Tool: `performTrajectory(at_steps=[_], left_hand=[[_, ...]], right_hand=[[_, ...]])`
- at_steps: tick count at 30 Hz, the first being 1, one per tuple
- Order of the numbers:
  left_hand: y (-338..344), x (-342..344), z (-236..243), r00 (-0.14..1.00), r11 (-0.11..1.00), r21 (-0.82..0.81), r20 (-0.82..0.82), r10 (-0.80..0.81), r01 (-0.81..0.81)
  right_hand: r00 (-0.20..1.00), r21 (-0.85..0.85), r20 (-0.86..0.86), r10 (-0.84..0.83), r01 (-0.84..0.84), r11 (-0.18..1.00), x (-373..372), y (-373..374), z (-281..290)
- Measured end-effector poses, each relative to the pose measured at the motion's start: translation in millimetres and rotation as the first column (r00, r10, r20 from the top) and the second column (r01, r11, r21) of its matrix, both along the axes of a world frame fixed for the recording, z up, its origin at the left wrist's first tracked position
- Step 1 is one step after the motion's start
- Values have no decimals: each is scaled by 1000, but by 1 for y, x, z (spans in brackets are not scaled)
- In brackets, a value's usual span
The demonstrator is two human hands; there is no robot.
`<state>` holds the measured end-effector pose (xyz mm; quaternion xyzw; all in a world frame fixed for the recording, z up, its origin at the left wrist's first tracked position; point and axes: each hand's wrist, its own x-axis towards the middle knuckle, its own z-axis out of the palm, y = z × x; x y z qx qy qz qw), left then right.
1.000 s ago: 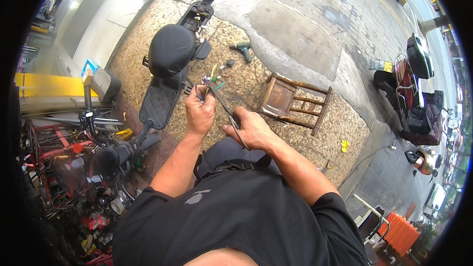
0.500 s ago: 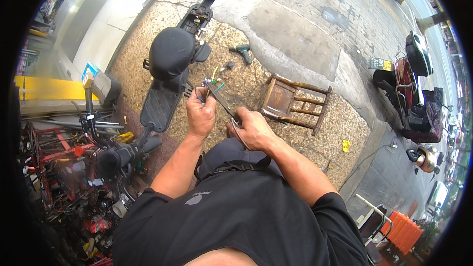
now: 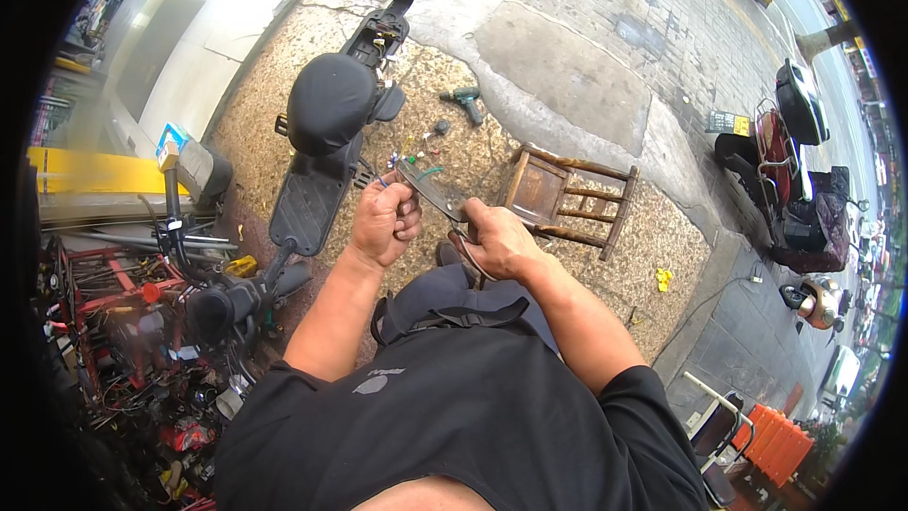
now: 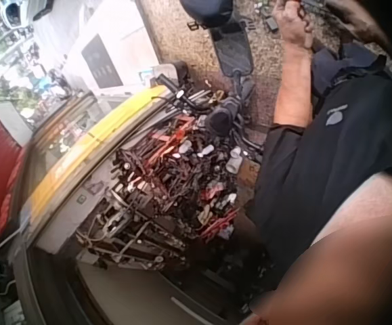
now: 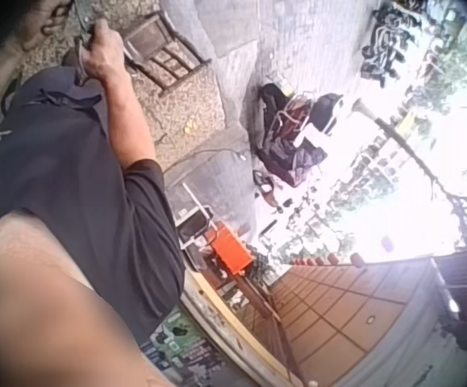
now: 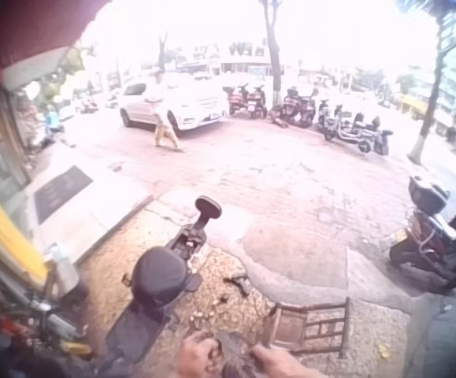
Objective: The person kneels beside a scooter and works on the wiring under the seat. They disconnect and reconnect several wire harnesses, then use a power drill to remove screws from the seat assembly. The person retrieves pliers and cuts a wire, then continues to strip and prepare wire ends for connection.
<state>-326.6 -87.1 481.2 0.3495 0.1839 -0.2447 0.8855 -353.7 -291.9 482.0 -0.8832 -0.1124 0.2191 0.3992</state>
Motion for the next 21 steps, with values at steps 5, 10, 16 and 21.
performTrajectory(at_steps=[5,10,16,21], left_hand=[[3,-4,-1,996,999,43,92,-7,3],[7,-9,-2,950,959,282,306,-59,-31],[8,-9,-3,932,931,348,362,-25,-110],[9,-11,-8,941,902,399,336,26,-167]], right_hand=[[996,193,-90,-11,29,981,-1,-5,-5],[958,413,-279,-68,184,892,-3,-7,-14],[923,421,-380,-55,225,878,-6,-3,-10],[945,331,-325,-38,151,931,0,0,1]])
